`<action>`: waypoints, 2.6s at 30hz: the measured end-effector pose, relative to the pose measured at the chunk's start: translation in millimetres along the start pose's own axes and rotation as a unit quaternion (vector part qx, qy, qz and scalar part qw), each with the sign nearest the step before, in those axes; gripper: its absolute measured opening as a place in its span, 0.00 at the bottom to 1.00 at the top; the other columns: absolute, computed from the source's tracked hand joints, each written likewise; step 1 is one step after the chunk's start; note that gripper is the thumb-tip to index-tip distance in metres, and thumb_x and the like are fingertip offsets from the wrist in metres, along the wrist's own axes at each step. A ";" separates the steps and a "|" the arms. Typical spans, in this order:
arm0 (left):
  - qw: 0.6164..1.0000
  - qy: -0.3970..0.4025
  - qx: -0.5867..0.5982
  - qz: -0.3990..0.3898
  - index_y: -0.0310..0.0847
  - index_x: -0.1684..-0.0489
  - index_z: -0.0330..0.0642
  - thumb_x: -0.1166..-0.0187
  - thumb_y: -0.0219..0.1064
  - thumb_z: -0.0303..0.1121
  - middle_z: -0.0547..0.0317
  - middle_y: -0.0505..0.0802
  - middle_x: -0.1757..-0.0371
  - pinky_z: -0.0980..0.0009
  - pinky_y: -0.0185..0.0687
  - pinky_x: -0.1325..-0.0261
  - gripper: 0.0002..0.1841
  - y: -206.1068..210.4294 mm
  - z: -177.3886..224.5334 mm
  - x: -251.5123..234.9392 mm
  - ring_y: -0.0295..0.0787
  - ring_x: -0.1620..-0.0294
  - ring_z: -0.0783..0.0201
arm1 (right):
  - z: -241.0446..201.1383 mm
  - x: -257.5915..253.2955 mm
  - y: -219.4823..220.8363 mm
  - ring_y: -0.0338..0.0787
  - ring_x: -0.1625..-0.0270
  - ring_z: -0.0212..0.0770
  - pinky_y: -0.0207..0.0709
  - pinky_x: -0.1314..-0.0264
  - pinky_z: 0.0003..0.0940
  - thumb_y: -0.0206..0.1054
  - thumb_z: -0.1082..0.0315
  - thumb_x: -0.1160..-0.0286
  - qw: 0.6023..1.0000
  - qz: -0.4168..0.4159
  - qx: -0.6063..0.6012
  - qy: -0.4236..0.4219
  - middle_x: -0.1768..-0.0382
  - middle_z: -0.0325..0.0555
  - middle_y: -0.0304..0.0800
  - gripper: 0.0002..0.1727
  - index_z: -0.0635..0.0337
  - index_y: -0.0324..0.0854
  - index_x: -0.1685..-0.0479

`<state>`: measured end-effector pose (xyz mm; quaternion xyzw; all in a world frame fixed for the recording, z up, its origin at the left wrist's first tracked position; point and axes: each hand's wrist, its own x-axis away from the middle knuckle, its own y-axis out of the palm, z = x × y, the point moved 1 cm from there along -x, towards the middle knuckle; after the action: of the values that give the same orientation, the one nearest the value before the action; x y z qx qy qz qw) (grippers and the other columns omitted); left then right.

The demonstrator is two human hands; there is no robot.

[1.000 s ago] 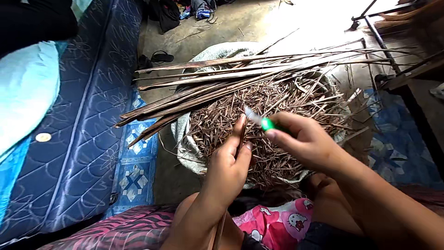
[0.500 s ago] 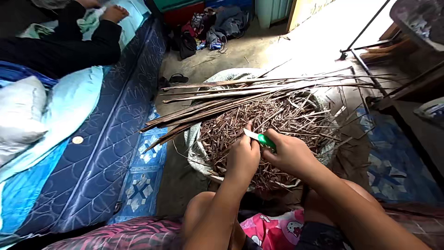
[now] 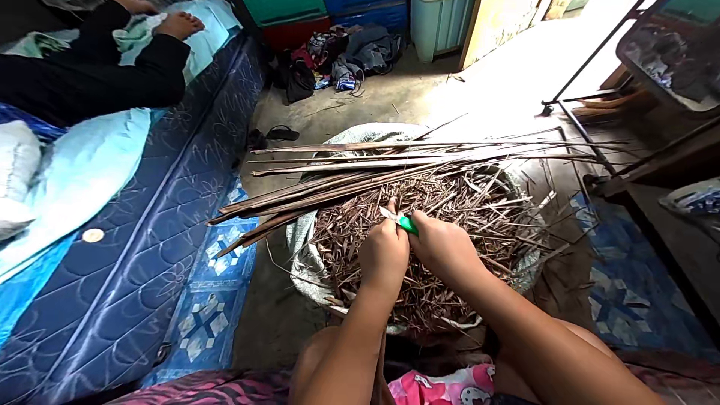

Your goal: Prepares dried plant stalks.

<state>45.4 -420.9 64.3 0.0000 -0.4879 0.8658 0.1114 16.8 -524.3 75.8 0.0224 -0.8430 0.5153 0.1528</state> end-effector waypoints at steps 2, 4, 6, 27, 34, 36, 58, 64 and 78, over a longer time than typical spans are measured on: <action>1.000 0.001 0.012 -0.004 0.85 0.31 0.37 0.10 0.52 0.32 0.41 0.95 0.53 0.48 0.84 0.44 0.19 2.2 -7.8 -1.9 0.94 0.49 0.45 | 4.8 -8.1 10.1 0.94 0.47 0.62 0.82 0.50 0.59 0.54 0.61 0.10 1.000 0.007 0.004 -0.003 0.56 0.60 0.93 0.16 0.63 0.81 0.44; 0.999 0.007 0.031 -0.007 0.86 0.33 0.36 0.08 0.52 0.35 0.42 0.95 0.55 0.49 0.84 0.45 0.19 1.8 -14.9 -5.3 0.93 0.53 0.48 | 15.6 -17.6 14.6 0.94 0.46 0.65 0.82 0.49 0.63 0.55 0.62 0.10 1.000 0.020 0.004 0.016 0.55 0.63 0.93 0.16 0.65 0.82 0.43; 0.999 0.021 0.046 -0.002 0.81 0.23 0.42 0.07 0.51 0.39 0.48 0.95 0.61 0.53 0.86 0.51 0.22 1.1 -23.8 -9.3 0.92 0.63 0.54 | 28.6 -26.0 11.1 0.93 0.44 0.66 0.80 0.46 0.66 0.55 0.62 0.10 0.998 0.016 0.003 0.067 0.53 0.64 0.93 0.16 0.64 0.82 0.42; 0.992 0.049 0.113 -0.003 0.89 0.42 0.37 0.10 0.54 0.35 0.59 0.89 0.72 0.70 0.81 0.63 0.17 -4.2 -26.5 7.9 0.83 0.73 0.70 | 20.8 -15.4 27.6 0.94 0.59 0.66 0.81 0.61 0.64 0.63 0.68 0.18 0.991 0.127 -0.035 -0.039 0.67 0.62 0.92 0.10 0.66 0.85 0.55; 0.993 0.042 0.106 -0.015 0.85 0.29 0.42 0.10 0.54 0.36 0.58 0.91 0.70 0.69 0.80 0.64 0.20 -2.9 -25.7 6.3 0.83 0.74 0.69 | 40.3 -24.7 6.2 0.90 0.66 0.63 0.79 0.65 0.62 0.65 0.66 0.16 0.979 0.179 -0.099 0.020 0.72 0.59 0.87 0.09 0.66 0.82 0.58; 0.994 0.029 0.104 -0.018 0.88 0.37 0.38 0.11 0.55 0.34 0.51 0.95 0.62 0.58 0.85 0.53 0.17 -6.3 -22.0 6.7 0.91 0.62 0.60 | 21.9 -10.4 9.7 0.92 0.59 0.61 0.81 0.57 0.62 0.62 0.64 0.16 0.990 0.065 -0.118 -0.032 0.67 0.59 0.89 0.12 0.66 0.84 0.54; 0.998 0.005 0.065 -0.012 0.88 0.38 0.36 0.11 0.54 0.34 0.53 0.94 0.65 0.62 0.87 0.53 0.18 -7.1 -26.9 3.1 0.93 0.64 0.62 | 18.6 -8.0 23.0 0.94 0.59 0.64 0.81 0.62 0.60 0.63 0.67 0.18 0.992 0.122 -0.022 -0.026 0.67 0.61 0.91 0.10 0.66 0.84 0.57; 0.997 0.029 0.078 0.009 0.90 0.43 0.33 0.15 0.56 0.29 0.46 0.96 0.57 0.57 0.86 0.46 0.16 -6.5 -23.2 11.0 0.95 0.56 0.56 | 7.7 -0.6 27.9 0.95 0.58 0.62 0.82 0.59 0.60 0.62 0.68 0.20 0.993 0.078 -0.046 -0.076 0.66 0.60 0.92 0.10 0.66 0.86 0.54; 0.998 0.033 0.049 0.019 0.90 0.53 0.34 0.12 0.55 0.31 0.51 0.95 0.66 0.59 0.85 0.52 0.15 -2.5 -26.5 6.3 0.93 0.62 0.59 | 16.0 -10.8 21.7 0.94 0.50 0.65 0.81 0.52 0.63 0.60 0.66 0.15 0.999 0.017 -0.033 -0.011 0.59 0.62 0.93 0.12 0.65 0.84 0.49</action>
<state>42.7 -396.0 53.2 -0.0326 -0.4404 0.8903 0.1110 19.1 -529.4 47.3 0.0091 -0.8616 0.4891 0.1356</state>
